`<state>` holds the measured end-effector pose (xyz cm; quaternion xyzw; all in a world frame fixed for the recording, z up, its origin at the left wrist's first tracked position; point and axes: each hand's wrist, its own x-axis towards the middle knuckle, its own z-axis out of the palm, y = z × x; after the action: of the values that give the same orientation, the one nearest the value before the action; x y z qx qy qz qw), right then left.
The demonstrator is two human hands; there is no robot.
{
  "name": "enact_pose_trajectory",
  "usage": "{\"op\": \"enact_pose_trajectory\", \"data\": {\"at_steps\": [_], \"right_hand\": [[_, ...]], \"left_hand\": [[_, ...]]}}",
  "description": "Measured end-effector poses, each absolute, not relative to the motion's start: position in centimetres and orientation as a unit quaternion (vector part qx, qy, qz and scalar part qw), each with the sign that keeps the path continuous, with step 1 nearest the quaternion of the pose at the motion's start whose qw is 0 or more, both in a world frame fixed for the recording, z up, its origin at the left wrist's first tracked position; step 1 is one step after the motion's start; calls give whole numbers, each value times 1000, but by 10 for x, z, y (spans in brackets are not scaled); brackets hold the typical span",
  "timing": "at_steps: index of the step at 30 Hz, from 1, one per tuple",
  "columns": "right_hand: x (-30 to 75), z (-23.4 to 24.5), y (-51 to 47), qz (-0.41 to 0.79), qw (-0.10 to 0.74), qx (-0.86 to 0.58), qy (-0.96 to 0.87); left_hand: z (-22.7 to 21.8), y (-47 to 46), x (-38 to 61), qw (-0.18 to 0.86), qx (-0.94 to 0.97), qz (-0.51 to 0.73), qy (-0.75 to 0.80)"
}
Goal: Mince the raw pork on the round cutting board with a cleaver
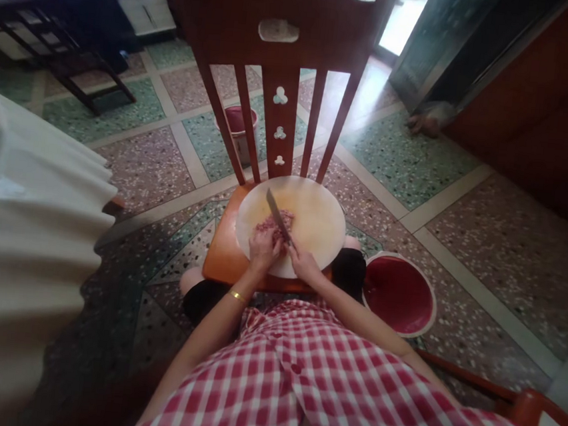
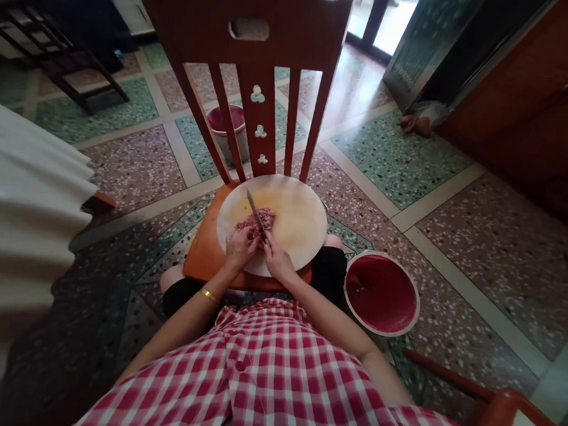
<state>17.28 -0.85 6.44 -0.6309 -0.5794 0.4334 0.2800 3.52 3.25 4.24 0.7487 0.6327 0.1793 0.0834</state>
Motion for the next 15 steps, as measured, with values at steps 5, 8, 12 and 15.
{"op": "enact_pose_trajectory", "data": {"at_steps": [5, 8, 12, 15], "right_hand": [[193, 97, -6, 334, 166, -606, -702], [203, 135, -13, 306, 239, -560, -732], [200, 154, -15, 266, 337, -533, -730], [194, 129, -12, 322, 276, -569, -704]], "left_hand": [[40, 18, 20, 101, 749, 168, 633], [36, 7, 13, 118, 740, 191, 634], [38, 4, 9, 128, 716, 228, 648], [41, 5, 8, 134, 702, 239, 657]]}}
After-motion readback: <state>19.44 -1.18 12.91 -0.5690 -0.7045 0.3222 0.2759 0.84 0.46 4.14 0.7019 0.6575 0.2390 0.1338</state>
